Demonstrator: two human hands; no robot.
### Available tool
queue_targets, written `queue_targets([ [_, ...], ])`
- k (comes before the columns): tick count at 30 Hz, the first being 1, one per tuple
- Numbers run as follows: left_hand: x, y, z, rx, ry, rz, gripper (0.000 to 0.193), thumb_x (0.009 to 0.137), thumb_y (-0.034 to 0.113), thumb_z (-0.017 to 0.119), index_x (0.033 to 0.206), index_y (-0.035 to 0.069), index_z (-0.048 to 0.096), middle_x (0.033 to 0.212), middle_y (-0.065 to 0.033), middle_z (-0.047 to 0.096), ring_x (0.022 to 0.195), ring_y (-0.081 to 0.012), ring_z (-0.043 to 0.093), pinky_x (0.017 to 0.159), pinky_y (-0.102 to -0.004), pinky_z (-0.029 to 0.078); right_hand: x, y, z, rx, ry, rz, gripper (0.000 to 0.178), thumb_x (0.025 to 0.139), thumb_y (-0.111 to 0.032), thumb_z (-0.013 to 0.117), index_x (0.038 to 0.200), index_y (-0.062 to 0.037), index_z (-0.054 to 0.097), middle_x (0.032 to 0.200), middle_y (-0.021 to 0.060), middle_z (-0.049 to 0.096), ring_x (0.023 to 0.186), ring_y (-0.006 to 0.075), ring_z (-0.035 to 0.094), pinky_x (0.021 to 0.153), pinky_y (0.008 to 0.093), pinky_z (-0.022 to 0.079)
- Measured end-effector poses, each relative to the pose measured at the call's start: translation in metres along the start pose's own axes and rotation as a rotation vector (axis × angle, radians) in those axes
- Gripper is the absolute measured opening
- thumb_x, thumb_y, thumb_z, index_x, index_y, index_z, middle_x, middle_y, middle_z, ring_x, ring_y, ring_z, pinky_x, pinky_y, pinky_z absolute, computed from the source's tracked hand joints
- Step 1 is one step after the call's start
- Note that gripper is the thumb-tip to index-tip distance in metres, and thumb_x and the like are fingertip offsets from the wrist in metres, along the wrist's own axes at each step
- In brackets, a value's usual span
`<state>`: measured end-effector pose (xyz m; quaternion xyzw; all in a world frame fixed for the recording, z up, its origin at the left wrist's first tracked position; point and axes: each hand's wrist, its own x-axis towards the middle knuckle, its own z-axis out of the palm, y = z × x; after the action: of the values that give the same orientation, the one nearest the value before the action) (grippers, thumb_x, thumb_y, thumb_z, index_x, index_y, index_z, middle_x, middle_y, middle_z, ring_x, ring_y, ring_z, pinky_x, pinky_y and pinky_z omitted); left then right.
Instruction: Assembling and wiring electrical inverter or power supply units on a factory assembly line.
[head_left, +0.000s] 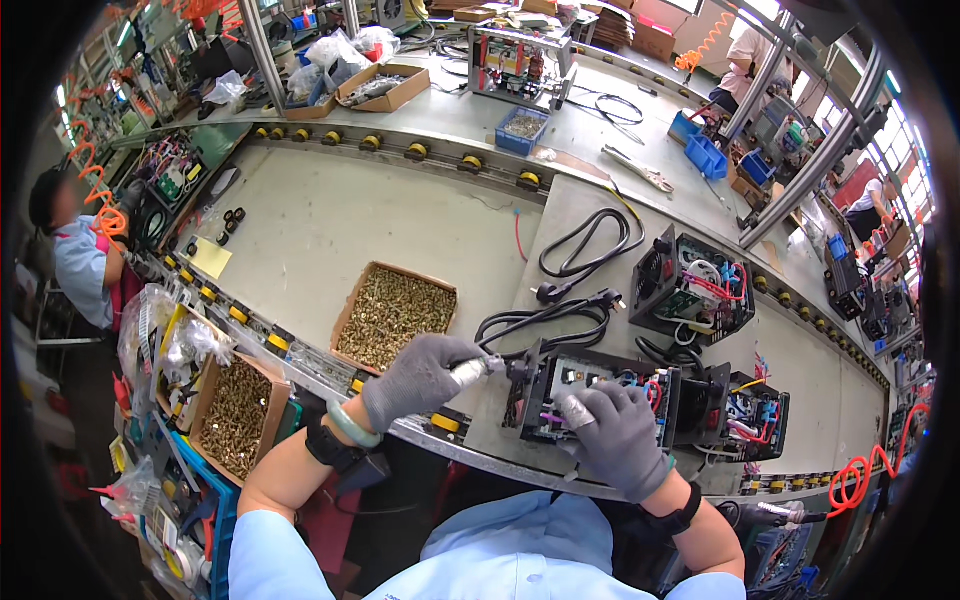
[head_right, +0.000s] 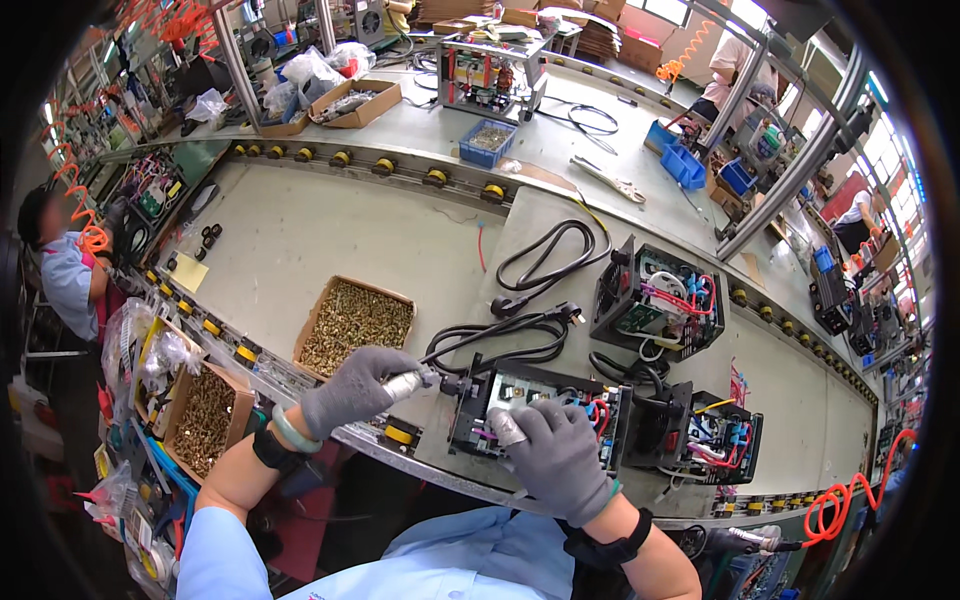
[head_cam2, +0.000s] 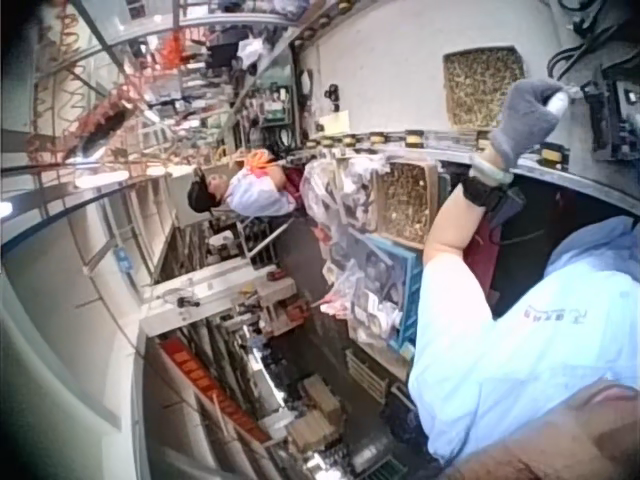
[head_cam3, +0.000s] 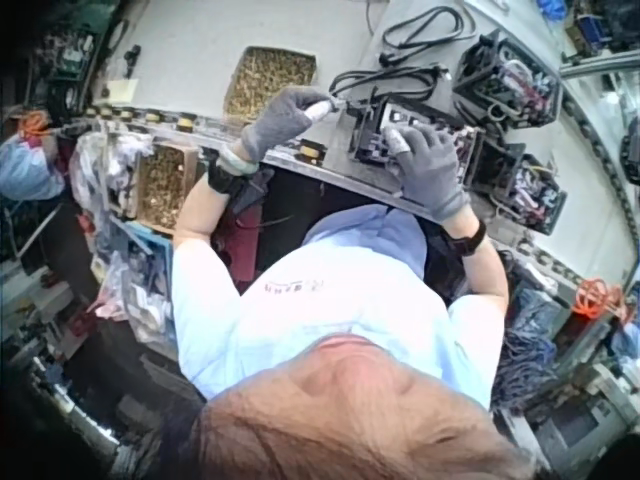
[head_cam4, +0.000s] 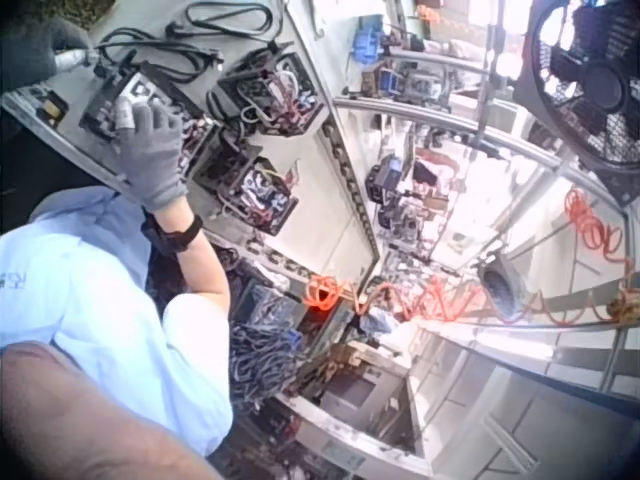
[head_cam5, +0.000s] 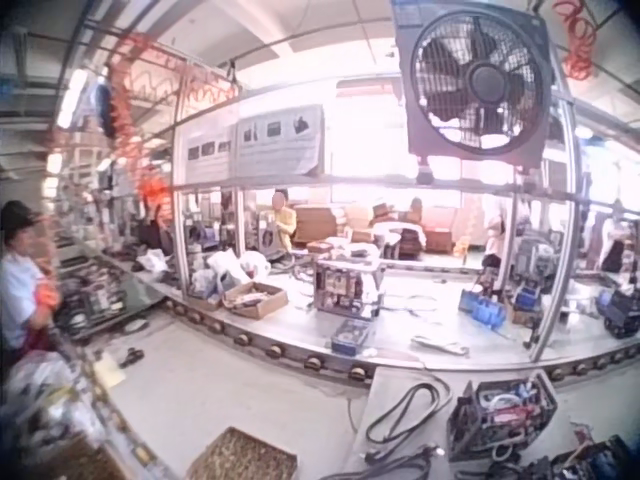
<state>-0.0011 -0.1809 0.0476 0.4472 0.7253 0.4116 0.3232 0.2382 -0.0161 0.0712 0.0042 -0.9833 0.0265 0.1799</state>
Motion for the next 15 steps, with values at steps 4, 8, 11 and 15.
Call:
queue_targets([
  [4, -0.001, -0.007, 0.008, -0.159, 0.091, 0.076, 0.017, 0.089, 0.010, 0.069, 0.104, 0.005, 0.072, 0.078, -0.0086, 0.068, 0.068, -0.0096, 0.060, 0.066, -0.0284, 0.051, -0.002, -0.006, 0.005, 0.013, 0.030, 0.023, 0.067, 0.054, -0.024, 0.082, 0.118, -0.0136, 0.064, 0.106, 0.0030, 0.062, 0.101, 0.0262, 0.060, 0.079, 0.0423, 0.047],
  [8, -0.006, -0.007, 0.013, -0.118, 0.131, 0.138, 0.014, 0.087, 0.007, 0.069, 0.100, 0.005, 0.069, 0.076, -0.0093, 0.068, 0.068, -0.0109, 0.063, 0.065, -0.0282, 0.052, 0.005, -0.006, -0.003, 0.035, -0.016, 0.040, 0.066, 0.057, -0.022, 0.081, 0.121, -0.0136, 0.063, 0.105, 0.0012, 0.060, 0.102, 0.0237, 0.059, 0.082, 0.0402, 0.045],
  [11, -0.008, -0.011, 0.016, -0.048, 0.128, 0.210, 0.014, 0.088, 0.003, 0.066, 0.102, 0.004, 0.070, 0.085, -0.0067, 0.070, 0.071, -0.0117, 0.063, 0.062, -0.0268, 0.049, 0.002, -0.010, 0.000, 0.046, -0.001, 0.053, 0.069, 0.056, -0.023, 0.082, 0.121, -0.0140, 0.063, 0.106, 0.0016, 0.059, 0.103, 0.0234, 0.058, 0.082, 0.0405, 0.044],
  [15, -0.007, -0.011, 0.012, 0.100, 0.111, 0.323, 0.015, 0.087, 0.005, 0.068, 0.102, 0.006, 0.071, 0.088, -0.0083, 0.072, 0.071, -0.0189, 0.066, 0.065, -0.0313, 0.050, 0.002, -0.010, 0.001, 0.038, 0.003, 0.058, 0.070, 0.055, -0.023, 0.082, 0.121, -0.0142, 0.063, 0.106, 0.0015, 0.059, 0.102, 0.0231, 0.058, 0.081, 0.0401, 0.044],
])
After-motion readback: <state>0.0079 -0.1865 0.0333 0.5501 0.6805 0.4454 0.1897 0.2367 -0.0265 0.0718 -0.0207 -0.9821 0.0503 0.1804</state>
